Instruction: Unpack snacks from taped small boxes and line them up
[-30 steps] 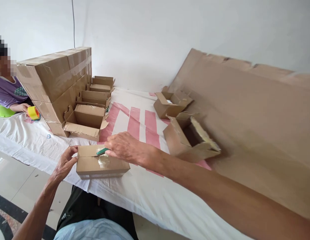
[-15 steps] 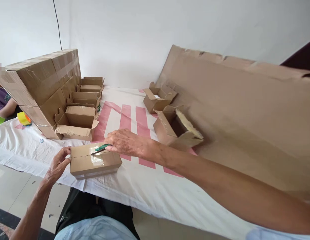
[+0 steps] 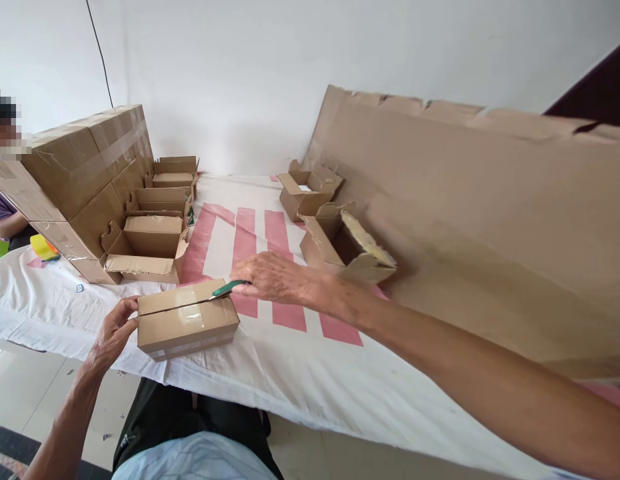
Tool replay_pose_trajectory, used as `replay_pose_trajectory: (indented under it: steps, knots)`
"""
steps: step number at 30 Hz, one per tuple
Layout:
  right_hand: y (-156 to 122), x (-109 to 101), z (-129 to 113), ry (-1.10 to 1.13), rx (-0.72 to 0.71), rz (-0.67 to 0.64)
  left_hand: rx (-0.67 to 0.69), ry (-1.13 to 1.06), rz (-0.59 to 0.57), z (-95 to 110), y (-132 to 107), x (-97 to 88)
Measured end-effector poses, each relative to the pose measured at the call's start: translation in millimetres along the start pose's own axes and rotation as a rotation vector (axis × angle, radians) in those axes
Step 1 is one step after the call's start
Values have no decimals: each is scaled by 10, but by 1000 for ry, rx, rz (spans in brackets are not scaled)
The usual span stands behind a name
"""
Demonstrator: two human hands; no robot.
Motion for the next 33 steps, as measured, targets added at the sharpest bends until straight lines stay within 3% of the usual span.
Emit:
replay_pose_trajectory:
  steps: [1, 3, 5, 6, 8, 11, 13, 16, 19, 22, 26, 29, 33]
  knots:
    - [-87, -92, 36, 12, 18, -51, -1, 2, 4, 5, -7, -5]
    - [-327, -296, 175, 52, 113, 3, -1, 16, 7, 9, -19, -11]
    - [-648, -375, 385, 136, 237, 201, 6, 36, 7, 9, -21, -11]
    - [-829, -317, 501, 182, 293, 316, 11, 42, 8, 8, -16, -11]
    - [-1179, 47, 731, 272, 419, 461, 16, 44, 9, 4, 0, -11]
    - [-1578, 927, 958, 304, 556, 564, 18, 25, -13, -1, 26, -10]
    - [-1730, 1451, 1007, 211, 574, 598, 24, 2, -37, 1, 33, -10]
    - [-1840, 1853, 1010, -7, 572, 687, 38, -38, -62, 6, 20, -15]
    - [-1815, 1895, 1001, -116, 538, 727, 52, -52, -106, 9, -15, -21]
    - [-1678, 1772, 933, -73, 516, 806, 69, -14, -162, 3, -53, -33]
    - [-1316, 1593, 657, 364, 511, 910, 80, 47, -210, -20, -72, -62]
    - [-958, 1519, 336, 715, 455, 836, 82, 73, -256, -21, -79, -77]
    - [-659, 1476, 41, 935, 385, 734, 90, 102, -313, 14, -105, -108]
Point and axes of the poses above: each hand's wrist, its own y-axis towards the middle knuckle, its own x-axis out of the palm, z = x × y, the point moved 4 cm from there along y, towards the middle knuckle, and after that the axes turned 13 degrees about y, right-handed, at the moved point
